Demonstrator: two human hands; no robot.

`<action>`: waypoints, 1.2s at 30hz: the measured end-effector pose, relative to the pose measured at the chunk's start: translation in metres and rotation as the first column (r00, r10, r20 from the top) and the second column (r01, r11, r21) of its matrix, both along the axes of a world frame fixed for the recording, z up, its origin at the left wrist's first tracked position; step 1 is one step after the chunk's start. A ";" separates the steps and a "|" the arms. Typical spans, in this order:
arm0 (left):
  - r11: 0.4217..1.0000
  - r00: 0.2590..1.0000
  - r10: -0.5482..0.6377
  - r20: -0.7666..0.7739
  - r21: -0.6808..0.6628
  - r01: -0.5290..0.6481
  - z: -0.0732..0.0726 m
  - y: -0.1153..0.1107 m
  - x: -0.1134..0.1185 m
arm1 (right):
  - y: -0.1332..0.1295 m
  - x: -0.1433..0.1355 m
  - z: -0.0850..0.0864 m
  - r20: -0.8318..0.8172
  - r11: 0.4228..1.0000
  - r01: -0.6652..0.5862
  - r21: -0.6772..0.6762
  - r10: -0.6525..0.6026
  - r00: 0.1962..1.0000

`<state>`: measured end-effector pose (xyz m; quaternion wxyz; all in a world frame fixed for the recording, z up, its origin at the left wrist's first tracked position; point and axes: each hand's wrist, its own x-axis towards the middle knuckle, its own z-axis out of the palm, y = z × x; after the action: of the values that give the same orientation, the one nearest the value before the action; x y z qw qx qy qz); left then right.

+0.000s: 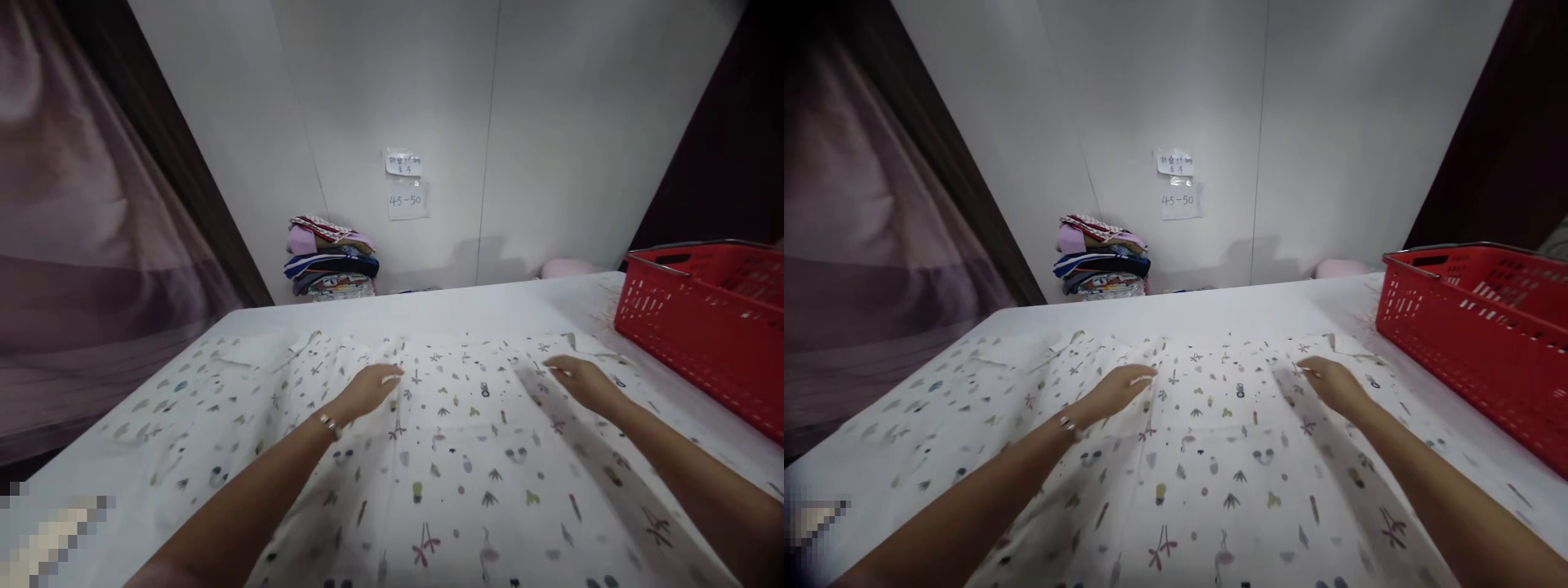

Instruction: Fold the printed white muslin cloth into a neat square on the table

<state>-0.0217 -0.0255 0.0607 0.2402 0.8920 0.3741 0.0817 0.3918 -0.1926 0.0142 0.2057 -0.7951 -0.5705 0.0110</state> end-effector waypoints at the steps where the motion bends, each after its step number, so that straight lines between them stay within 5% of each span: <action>1: 0.998 1.000 0.002 -0.011 0.061 -0.001 -0.008 0.014 0.020 | 0.025 -0.010 0.001 0.008 0.998 -0.057 -0.035 0.057 0.998; 5: 0.930 0.982 -0.051 -0.181 0.350 0.113 -0.040 0.064 0.078 | 0.101 -0.031 -0.002 0.101 0.971 -0.023 -0.240 0.049 0.994; 9: 0.912 0.958 -0.023 -0.286 0.386 0.137 -0.057 0.093 0.098 | 0.136 -0.026 -0.014 0.116 0.947 0.018 -0.321 0.020 0.993; 16: 0.903 0.966 0.020 -0.259 0.418 0.094 -0.060 0.097 0.098 | 0.136 -0.013 -0.023 0.135 0.940 0.005 -0.342 0.044 0.990; 24: 0.922 0.956 0.253 -0.148 0.335 -0.192 -0.041 0.113 0.108 | 0.143 -0.011 -0.008 0.141 0.963 0.072 -0.259 -0.036 0.989; 32: 0.899 0.921 0.349 -0.172 0.341 -0.276 -0.064 0.121 0.134 | 0.167 -0.018 -0.021 0.190 0.965 0.149 -0.216 -0.109 0.976; 36: 0.880 0.920 0.370 -0.126 0.364 -0.304 -0.061 0.124 0.135 | 0.169 -0.017 -0.020 0.193 0.966 0.170 -0.195 -0.132 0.972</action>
<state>0.1138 0.0986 -0.0002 0.0288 0.8442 0.5260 0.0988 0.3749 -0.0234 -0.0057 0.0688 -0.8513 -0.5199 -0.0158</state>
